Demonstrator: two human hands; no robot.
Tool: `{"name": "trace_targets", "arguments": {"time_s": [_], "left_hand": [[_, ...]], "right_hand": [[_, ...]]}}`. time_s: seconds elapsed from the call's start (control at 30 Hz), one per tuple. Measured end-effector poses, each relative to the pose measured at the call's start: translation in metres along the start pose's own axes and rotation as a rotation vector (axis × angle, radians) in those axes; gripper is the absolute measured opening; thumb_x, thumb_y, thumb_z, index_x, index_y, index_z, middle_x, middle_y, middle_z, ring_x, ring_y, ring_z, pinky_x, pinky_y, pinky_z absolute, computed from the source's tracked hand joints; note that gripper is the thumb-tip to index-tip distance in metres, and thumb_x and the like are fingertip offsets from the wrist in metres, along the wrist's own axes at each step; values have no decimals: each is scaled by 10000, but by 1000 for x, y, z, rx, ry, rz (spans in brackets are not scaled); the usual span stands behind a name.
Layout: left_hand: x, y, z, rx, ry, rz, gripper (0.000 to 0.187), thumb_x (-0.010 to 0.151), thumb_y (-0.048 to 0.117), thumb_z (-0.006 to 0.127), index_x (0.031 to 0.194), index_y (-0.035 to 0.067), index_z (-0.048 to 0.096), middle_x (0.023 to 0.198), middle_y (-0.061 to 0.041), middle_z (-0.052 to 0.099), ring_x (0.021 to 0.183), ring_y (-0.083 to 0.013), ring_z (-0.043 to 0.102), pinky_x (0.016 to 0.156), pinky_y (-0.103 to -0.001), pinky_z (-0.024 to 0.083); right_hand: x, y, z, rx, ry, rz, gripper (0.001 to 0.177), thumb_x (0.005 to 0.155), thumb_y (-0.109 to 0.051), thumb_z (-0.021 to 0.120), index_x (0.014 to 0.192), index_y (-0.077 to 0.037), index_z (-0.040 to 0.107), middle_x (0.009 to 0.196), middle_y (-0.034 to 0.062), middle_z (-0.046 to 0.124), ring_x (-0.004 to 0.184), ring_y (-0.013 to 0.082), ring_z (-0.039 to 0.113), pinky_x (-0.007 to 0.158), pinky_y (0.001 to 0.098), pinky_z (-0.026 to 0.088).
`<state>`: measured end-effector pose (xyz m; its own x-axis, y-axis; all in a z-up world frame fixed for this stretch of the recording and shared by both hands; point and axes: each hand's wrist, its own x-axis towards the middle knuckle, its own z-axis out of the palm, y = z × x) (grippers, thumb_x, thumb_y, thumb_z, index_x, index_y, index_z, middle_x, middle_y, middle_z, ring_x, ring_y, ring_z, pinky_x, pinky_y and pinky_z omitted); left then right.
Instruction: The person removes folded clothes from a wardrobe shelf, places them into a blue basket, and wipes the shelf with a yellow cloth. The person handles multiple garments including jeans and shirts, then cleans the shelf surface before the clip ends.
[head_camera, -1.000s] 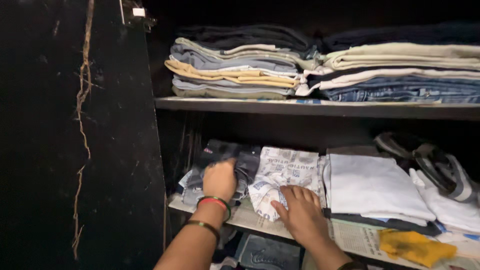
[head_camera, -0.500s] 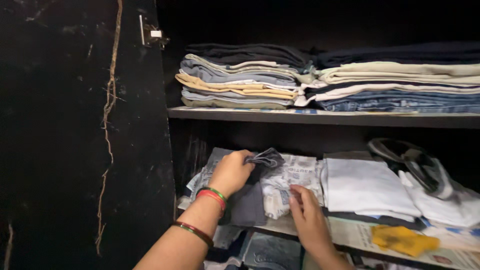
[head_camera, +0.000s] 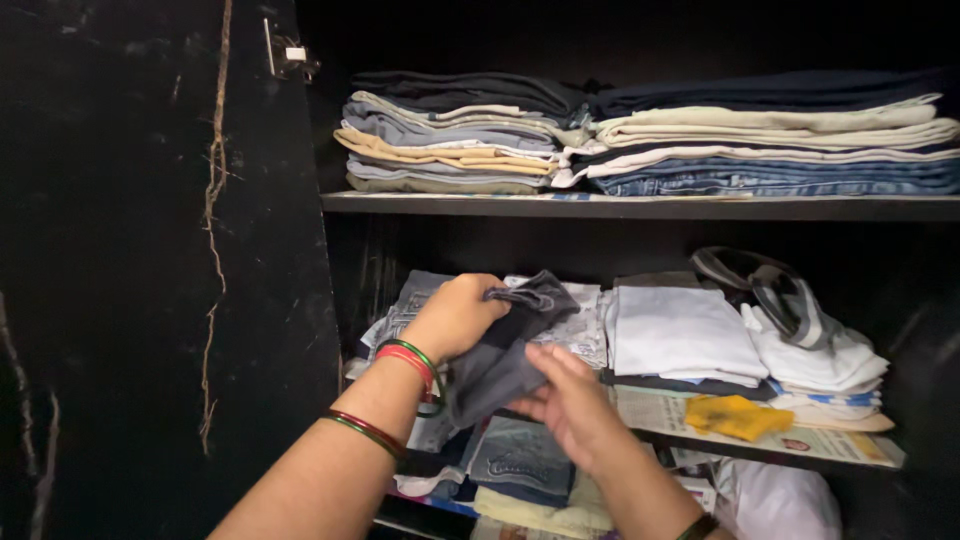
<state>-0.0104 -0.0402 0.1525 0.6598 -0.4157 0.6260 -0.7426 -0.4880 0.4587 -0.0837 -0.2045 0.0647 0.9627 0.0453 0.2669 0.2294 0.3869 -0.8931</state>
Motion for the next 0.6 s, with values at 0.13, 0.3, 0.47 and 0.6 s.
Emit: {"name": "trace_targets", "arguments": {"time_s": [0.13, 0.3, 0.47, 0.6], "left_hand": [[0, 30, -13, -329, -120, -1, 270, 869, 187, 688, 1059, 8, 754, 860, -103, 772, 786, -156, 678, 743, -303, 544], [-13, 69, -16, -644, -211, -119, 226, 929, 196, 671, 1000, -4, 748, 842, -42, 707, 732, -101, 599, 661, -281, 483], [-44, 92, -9, -932, -275, -291, 292, 961, 281, 660, 1072, 17, 714, 906, -38, 743, 759, -117, 674, 677, -284, 528], [-81, 94, 3, -1350, -360, -322, 520, 996, 520, 523, 1242, 79, 645, 1118, -51, 750, 982, -174, 705, 830, -349, 550]], "right_hand": [[-17, -30, 1, 107, -66, -155, 230, 970, -268, 610, 1080, -66, 614, 1004, 77, 692, 899, 202, 685, 808, 400, 548], [-51, -62, -8, 39, -91, -227, 373, 1012, -309, 544, 1156, 13, 665, 949, 107, 695, 877, 215, 711, 832, 369, 586], [-91, -74, -12, -262, -5, -270, 369, 977, -206, 594, 1271, -10, 698, 967, 59, 692, 878, 146, 686, 821, 289, 564], [-109, -72, -17, -398, 51, -289, 393, 939, -158, 641, 1306, -28, 691, 936, 39, 677, 861, 138, 681, 809, 280, 560]]}}
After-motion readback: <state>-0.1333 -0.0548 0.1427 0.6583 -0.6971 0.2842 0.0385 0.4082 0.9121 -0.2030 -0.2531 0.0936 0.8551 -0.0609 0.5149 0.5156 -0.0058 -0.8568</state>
